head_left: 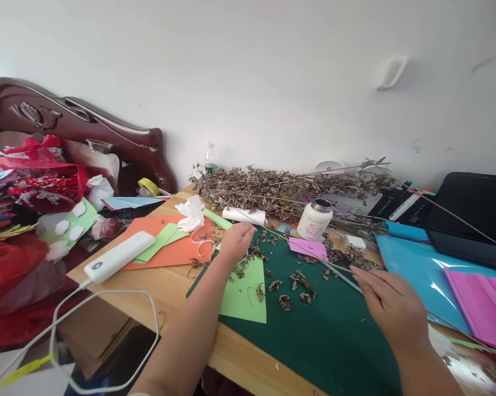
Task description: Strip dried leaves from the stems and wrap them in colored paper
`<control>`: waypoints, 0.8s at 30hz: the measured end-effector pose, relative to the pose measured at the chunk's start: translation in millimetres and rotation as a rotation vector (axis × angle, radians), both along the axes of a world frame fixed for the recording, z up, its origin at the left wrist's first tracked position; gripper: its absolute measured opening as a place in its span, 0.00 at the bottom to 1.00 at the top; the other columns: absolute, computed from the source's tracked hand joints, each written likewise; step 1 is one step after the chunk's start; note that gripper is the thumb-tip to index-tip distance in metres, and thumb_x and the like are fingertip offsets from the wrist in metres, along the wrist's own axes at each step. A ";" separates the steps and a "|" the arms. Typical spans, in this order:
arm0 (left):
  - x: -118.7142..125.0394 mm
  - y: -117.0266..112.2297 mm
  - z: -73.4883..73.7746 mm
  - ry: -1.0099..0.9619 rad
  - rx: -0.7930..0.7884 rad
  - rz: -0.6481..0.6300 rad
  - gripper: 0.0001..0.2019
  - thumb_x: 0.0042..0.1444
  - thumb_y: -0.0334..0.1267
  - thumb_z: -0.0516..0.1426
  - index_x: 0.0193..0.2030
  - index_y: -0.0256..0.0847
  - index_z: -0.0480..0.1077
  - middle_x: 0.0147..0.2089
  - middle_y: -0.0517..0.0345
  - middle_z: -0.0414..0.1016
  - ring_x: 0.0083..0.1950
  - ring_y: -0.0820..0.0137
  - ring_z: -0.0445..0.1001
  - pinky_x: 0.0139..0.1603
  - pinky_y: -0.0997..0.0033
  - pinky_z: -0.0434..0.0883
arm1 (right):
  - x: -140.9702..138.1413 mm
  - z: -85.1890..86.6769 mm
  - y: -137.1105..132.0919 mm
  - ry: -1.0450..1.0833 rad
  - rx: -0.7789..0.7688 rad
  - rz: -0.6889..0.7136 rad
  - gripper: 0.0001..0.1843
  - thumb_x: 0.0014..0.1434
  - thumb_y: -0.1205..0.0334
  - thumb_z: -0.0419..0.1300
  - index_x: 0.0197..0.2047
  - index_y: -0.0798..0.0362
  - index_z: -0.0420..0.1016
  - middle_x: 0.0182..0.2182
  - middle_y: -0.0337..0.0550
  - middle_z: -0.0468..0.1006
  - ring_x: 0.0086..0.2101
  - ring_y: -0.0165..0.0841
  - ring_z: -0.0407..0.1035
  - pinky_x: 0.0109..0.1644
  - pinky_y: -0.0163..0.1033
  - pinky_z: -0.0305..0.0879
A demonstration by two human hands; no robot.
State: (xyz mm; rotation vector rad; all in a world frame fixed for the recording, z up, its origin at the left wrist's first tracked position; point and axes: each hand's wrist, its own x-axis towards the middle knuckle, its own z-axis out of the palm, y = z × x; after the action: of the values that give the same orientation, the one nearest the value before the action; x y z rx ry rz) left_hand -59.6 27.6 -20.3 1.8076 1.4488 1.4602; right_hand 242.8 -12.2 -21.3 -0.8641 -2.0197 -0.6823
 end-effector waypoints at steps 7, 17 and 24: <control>6.2 -3.5 5.2 -0.515 -0.156 -0.126 0.15 0.44 0.42 0.53 0.39 0.40 0.68 0.36 0.55 0.69 0.36 0.72 0.66 0.35 0.74 0.62 | 1.5 0.7 -1.9 0.018 0.013 -0.005 0.11 0.47 0.71 0.57 0.37 0.53 0.72 0.27 0.43 0.71 0.27 0.31 0.65 0.30 0.36 0.62; 6.0 -3.6 15.7 -1.110 -0.144 -0.309 0.13 0.48 0.46 0.51 0.25 0.38 0.65 0.19 0.63 0.59 0.18 0.80 0.57 0.20 0.77 0.55 | -3.1 20.2 -11.7 0.046 0.332 -0.187 0.11 0.40 0.71 0.63 0.29 0.50 0.72 0.20 0.39 0.70 0.22 0.28 0.63 0.26 0.35 0.52; 26.3 -4.6 2.3 -0.872 -0.292 -0.440 0.13 0.47 0.46 0.52 0.26 0.37 0.69 0.20 0.60 0.65 0.19 0.79 0.60 0.20 0.77 0.55 | 16.1 16.9 -6.7 0.158 0.377 -0.252 0.16 0.42 0.73 0.59 0.36 0.48 0.71 0.19 0.39 0.69 0.21 0.29 0.63 0.26 0.36 0.52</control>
State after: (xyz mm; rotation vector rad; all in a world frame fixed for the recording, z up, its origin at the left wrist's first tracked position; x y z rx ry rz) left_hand -33.4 22.9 -17.9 0.9946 0.7108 1.4216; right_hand 258.8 -18.9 -4.3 -0.9184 -1.5868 -1.0605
